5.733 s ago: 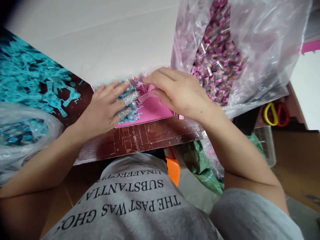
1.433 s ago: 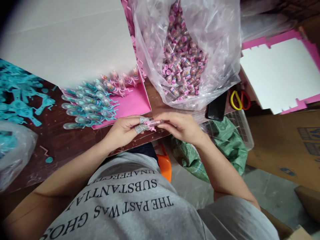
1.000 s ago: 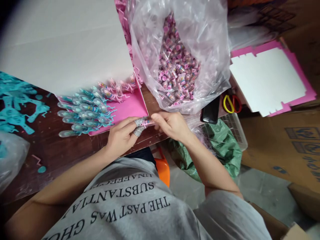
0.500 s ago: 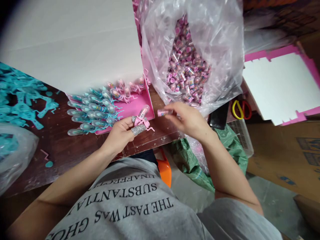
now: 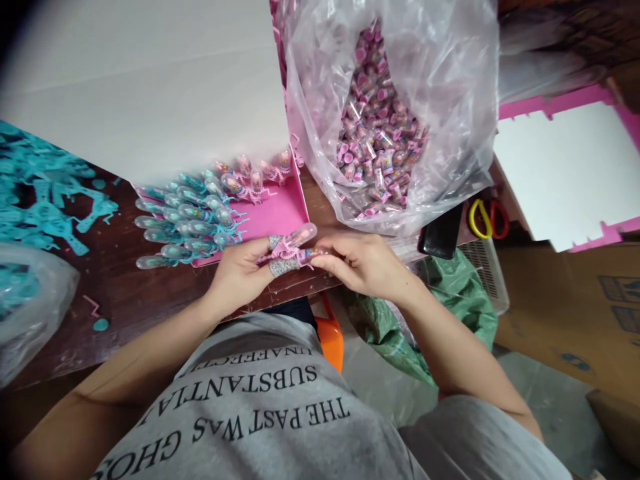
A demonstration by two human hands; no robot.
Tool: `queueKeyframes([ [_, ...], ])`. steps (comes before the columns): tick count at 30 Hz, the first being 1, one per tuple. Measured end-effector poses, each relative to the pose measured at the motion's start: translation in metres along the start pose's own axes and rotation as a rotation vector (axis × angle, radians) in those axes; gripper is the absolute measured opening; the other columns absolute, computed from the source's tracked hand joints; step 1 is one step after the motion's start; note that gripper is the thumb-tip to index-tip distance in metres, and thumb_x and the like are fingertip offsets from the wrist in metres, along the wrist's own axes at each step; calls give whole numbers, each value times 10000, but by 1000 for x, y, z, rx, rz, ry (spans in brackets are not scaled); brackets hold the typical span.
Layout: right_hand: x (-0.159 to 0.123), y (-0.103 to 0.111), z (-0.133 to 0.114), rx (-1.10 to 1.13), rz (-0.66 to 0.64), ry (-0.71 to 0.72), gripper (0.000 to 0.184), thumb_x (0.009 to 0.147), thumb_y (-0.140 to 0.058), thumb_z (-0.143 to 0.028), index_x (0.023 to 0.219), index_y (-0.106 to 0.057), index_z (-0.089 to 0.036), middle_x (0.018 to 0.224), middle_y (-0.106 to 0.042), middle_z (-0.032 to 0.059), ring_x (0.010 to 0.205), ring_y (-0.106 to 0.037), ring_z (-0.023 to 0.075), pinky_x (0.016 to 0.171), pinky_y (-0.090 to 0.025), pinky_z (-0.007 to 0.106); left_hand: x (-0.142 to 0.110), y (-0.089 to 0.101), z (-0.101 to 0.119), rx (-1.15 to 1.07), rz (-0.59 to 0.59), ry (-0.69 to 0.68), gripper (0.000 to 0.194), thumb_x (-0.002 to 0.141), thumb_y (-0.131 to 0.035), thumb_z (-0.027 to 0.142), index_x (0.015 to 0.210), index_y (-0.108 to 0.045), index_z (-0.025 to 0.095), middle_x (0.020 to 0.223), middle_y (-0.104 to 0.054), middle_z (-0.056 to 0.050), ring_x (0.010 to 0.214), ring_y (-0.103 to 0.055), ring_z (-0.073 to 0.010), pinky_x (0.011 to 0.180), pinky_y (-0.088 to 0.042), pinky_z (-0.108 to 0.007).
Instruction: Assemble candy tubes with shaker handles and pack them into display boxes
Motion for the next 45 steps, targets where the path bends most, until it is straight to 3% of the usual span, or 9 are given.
queueKeyframes([
  [5,-4,-4,9,287,-93,-177,490,1114,-516,-508,806,-708,-179,616,-665,-16,522,-573,92,507,-436,225,-4,7,14,97,8,-105,111,932,-754,236,1024,-810,213,918,-831,-5,787,-732,-148,732,-581,-245],
  [7,-5,6,10,213,-33,-123,359,1036,-665,-525,1173,-767,-210,916,-785,36,631,-654,122,577,-527,254,-4,9,12,5,6,-18,114,931,-772,285,1018,-800,216,942,-833,-4,820,-747,-158,738,-603,-254],
  [9,-5,18,6,121,35,-16,736,919,-830,-462,1584,-540,-338,1379,-714,99,789,-723,171,653,-610,306,-5,7,11,-107,-18,80,159,910,-806,317,1031,-787,216,1009,-839,-19,869,-767,-175,775,-635,-284],
  [13,4,20,-17,70,-83,252,769,977,-753,-267,1641,-431,-481,1737,-402,57,1153,-748,234,850,-679,345,-13,-4,23,-251,-205,188,268,944,-764,300,1193,-713,212,1015,-834,-40,761,-770,-158,660,-635,-265],
  [19,46,43,-28,-102,8,269,265,994,-758,-341,1256,-745,-379,1261,-769,23,1153,-746,246,1026,-628,419,10,60,63,386,-45,-187,284,1023,-687,425,1229,-709,231,1324,-770,-92,1269,-716,-276,1080,-607,-411],
  [24,96,26,22,-277,161,39,238,982,-745,-502,1090,-760,-291,1083,-766,73,1096,-736,319,883,-612,442,48,96,38,978,-50,-277,356,1003,-525,245,1281,-736,173,1560,-641,-111,1499,-553,-351,1288,-398,-550],
  [29,122,-6,47,-309,174,99,400,977,-684,-659,991,-712,-261,955,-756,71,985,-736,276,710,-555,340,46,101,21,1005,-28,-271,406,966,-518,245,1297,-750,215,1520,-679,-81,1495,-567,-303,1270,-426,-495],
  [37,142,4,60,-374,52,216,405,849,-809,-678,789,-672,-301,717,-721,45,785,-697,265,562,-465,369,43,103,25,1000,-44,-265,434,951,-539,212,1337,-738,220,1498,-696,-68,1496,-570,-290,1271,-433,-495],
  [45,136,-3,42,-434,146,156,361,953,-720,-656,948,-696,-296,939,-801,60,907,-751,259,679,-571,354,50,99,38,949,31,-286,275,924,-606,152,1143,-760,217,1482,-705,-60,1426,-627,-311,1236,-467,-492],
])
Point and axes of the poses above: each hand's wrist, its own x-axis towards the middle knuckle, its own y-axis out of the back of the hand, z = x × y, the point moved 7 cm from there along x, towards the middle knuckle
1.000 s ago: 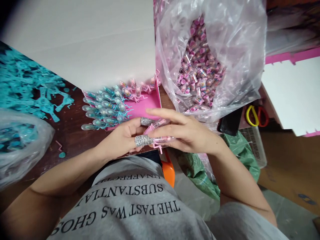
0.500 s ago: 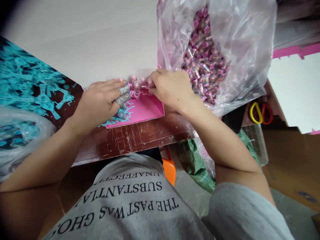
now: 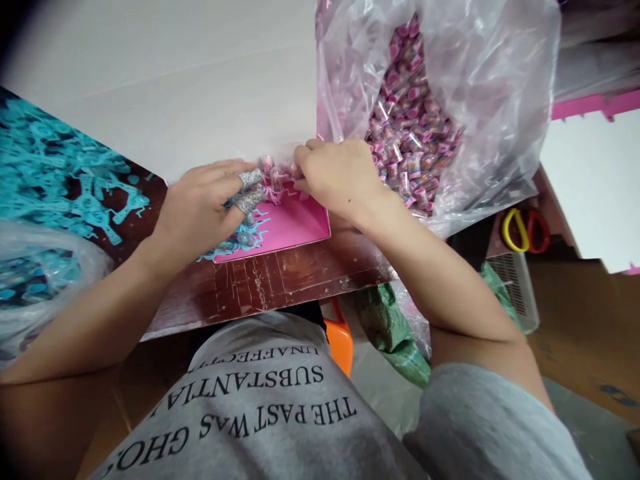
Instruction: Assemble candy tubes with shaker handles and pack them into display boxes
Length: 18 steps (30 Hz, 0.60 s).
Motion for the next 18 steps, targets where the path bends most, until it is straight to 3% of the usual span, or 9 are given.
queueKeyframes([
  [3,-5,5,-10,-25,3,-28,448,1026,-607,-676,989,-698,-238,969,-802,59,904,-774,223,724,-566,311,18,0,18,116,-1,2,295,901,-583,84,1108,-754,207,1443,-727,-62,1355,-658,-329,1148,-511,-527],
  [5,-7,7,-14,-88,-5,-22,484,1067,-552,-645,995,-707,-192,952,-802,64,890,-786,220,740,-555,302,30,-6,28,179,-65,-17,264,913,-568,88,1056,-757,205,1292,-786,-72,1286,-684,-348,1096,-520,-551],
  [7,-7,8,-16,-103,2,8,471,1083,-549,-602,979,-713,-173,947,-808,63,904,-793,216,755,-556,286,37,-12,33,191,-108,-34,204,933,-574,120,981,-749,214,1126,-807,-69,1215,-707,-345,1075,-518,-547],
  [10,-7,7,-16,-41,14,34,452,1098,-532,-573,990,-708,-170,1028,-815,32,1003,-784,201,806,-566,256,41,-11,33,235,-72,-34,163,946,-588,151,981,-733,216,1103,-792,-80,1147,-719,-328,1018,-534,-500],
  [15,-9,10,-14,15,-89,-26,396,1058,-616,-525,1250,-661,-182,1382,-706,67,1159,-740,235,887,-620,330,43,-8,38,364,-79,-87,226,957,-561,116,1082,-729,200,1089,-792,-92,1118,-720,-327,952,-516,-479],
  [18,-15,22,-13,91,-43,-52,373,1015,-704,-423,1325,-632,-228,1467,-642,118,1239,-692,267,946,-632,400,48,-6,40,369,-85,-103,200,959,-592,144,1099,-732,175,1073,-784,-109,1118,-711,-337,945,-494,-485],
])
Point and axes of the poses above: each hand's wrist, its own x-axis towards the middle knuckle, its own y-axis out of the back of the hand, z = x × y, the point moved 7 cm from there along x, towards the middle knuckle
